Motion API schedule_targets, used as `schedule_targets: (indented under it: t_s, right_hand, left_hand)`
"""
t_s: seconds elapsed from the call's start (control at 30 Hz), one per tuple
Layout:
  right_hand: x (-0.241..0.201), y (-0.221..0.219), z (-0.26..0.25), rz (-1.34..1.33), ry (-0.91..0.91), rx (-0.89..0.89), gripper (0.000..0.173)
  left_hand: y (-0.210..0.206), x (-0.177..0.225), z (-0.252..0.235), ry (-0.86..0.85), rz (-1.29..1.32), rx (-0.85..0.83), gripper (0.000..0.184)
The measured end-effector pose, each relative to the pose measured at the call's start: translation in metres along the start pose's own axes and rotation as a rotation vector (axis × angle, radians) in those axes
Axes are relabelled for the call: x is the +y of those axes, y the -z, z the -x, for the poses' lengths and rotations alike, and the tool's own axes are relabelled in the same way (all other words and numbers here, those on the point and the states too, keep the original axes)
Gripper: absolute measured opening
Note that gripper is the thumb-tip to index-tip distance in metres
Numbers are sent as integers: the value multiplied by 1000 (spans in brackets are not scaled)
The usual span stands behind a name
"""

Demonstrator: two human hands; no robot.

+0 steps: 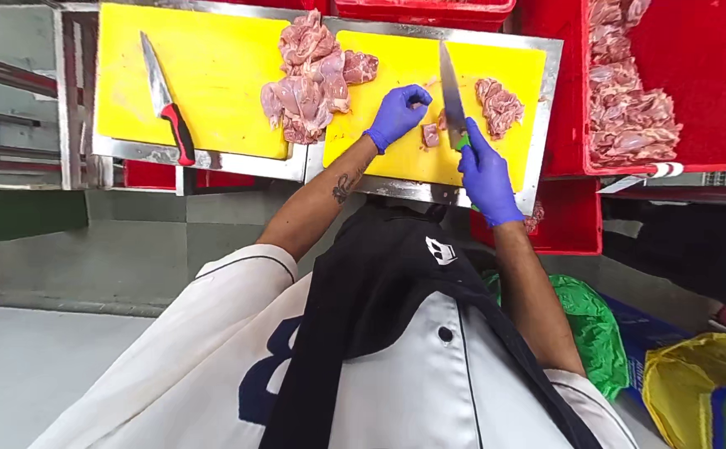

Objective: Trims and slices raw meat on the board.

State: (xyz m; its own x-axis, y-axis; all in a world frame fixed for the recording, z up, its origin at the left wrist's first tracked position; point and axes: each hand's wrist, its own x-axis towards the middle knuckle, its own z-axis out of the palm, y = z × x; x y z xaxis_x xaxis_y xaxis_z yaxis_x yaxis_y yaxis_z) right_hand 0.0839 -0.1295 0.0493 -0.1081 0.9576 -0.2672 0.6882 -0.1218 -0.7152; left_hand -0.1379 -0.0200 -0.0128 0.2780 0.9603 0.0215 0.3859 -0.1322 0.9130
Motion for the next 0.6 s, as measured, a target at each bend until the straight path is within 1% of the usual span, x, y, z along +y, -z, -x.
schedule_targets:
  t_s: [0.03,0.07,0.1,0.13,0.17,0.23,0.3,0.33,0.4,0.43,0.47,0.5,0.53,0.57,0.6]
  right_hand:
    - [2,8,6,-57,5,23,53]
    - [4,16,11,-113,13,40,53]
    - [6,23,15,-159,14,50,53]
    - [8,29,17,-189,8,55,52]
    - [11,34,20,-208,-5,60,52]
    - [16,41,29,-212,-31,72,51]
    - [20,43,37,-214,-28,77,51]
    - [20,43,40,-226,-29,83,51]
    - [24,40,47,-256,-44,98,52]
    - [26,40,50,-276,-54,105,52]
    - [29,40,52,-293,-59,109,52]
    - [32,40,53,-305,-59,112,53]
    - [34,39,54,-314,-58,109,53]
    - [36,38,55,-320,-58,103,53]
    - [37,35,57,-320,-61,96,53]
  left_hand:
    - [3,1,-5,4,47,2,24]
    - [4,2,-10,-28,50,-48,28]
    - [3,5,-15,-74,-12,-157,38]
    - [0,10,-18,-131,-144,-314,49]
    - [-5,15,-19,-214,-320,-470,56]
    - [-19,28,-9,-378,-618,-686,45]
    - [-21,37,4,-462,-732,-818,36]
    - [-16,40,4,-467,-724,-890,34]
    - [-5,42,-10,-436,-559,-985,30]
    - [2,43,-25,-401,-453,-954,29]
    - [14,48,-44,-360,-383,-840,29]
    - [28,52,-65,-312,-341,-629,29]
    - [44,57,-87,-243,-328,-349,36]
    - [62,61,-108,-156,-349,-86,46]
    - [81,65,-126,-83,-380,120,52]
